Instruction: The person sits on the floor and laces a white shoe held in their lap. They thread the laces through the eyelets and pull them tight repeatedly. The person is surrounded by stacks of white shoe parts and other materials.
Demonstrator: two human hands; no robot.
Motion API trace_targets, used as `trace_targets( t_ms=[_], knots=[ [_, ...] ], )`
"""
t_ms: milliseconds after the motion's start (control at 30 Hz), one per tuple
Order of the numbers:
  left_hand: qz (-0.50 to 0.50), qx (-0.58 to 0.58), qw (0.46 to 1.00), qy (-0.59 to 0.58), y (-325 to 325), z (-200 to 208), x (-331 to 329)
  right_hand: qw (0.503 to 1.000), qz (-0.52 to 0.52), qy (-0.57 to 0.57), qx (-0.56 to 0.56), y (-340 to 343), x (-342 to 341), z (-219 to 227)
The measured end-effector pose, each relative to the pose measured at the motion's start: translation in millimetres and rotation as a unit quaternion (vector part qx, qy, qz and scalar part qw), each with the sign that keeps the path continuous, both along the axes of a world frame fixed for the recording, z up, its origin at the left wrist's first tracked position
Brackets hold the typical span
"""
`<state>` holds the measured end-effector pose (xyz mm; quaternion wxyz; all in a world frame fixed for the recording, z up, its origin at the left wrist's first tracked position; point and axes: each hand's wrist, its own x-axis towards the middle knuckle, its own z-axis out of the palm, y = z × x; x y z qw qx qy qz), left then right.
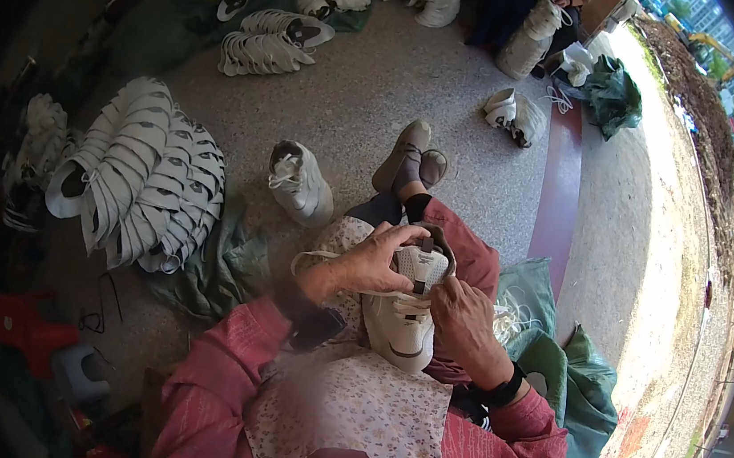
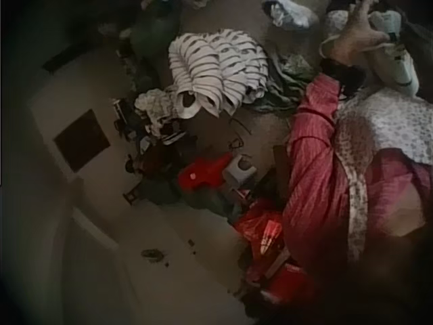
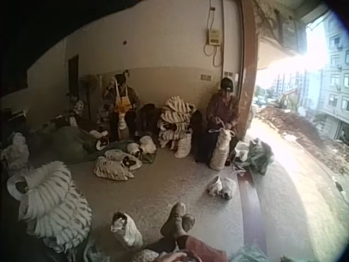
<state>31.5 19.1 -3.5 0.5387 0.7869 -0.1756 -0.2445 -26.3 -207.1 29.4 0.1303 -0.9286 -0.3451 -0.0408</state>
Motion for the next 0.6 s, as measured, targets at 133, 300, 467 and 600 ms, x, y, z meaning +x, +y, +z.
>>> trace_targets(
  t_ms=[133, 300, 467, 600],
  knots=[
    [0.001, -0.002, 1.0, 0.015, 0, 6, 0, 0.95, -0.054, 0.215, 0.218, -4, 10, -7],
    [-0.03, -0.013, 0.999, 0.001, 4, 3, 3, 0.928, -0.074, 0.232, 0.283, -2, 8, -21],
    [-0.02, -0.014, 0.999, 0.021, 5, 2, 2, 0.975, -0.052, 0.148, 0.157, 2, 3, 9],
    [-0.03, -0.007, 0.999, -0.013, 4, 4, 3, 0.991, -0.02, 0.022, 0.129, 3, 2, 0]
  ],
)
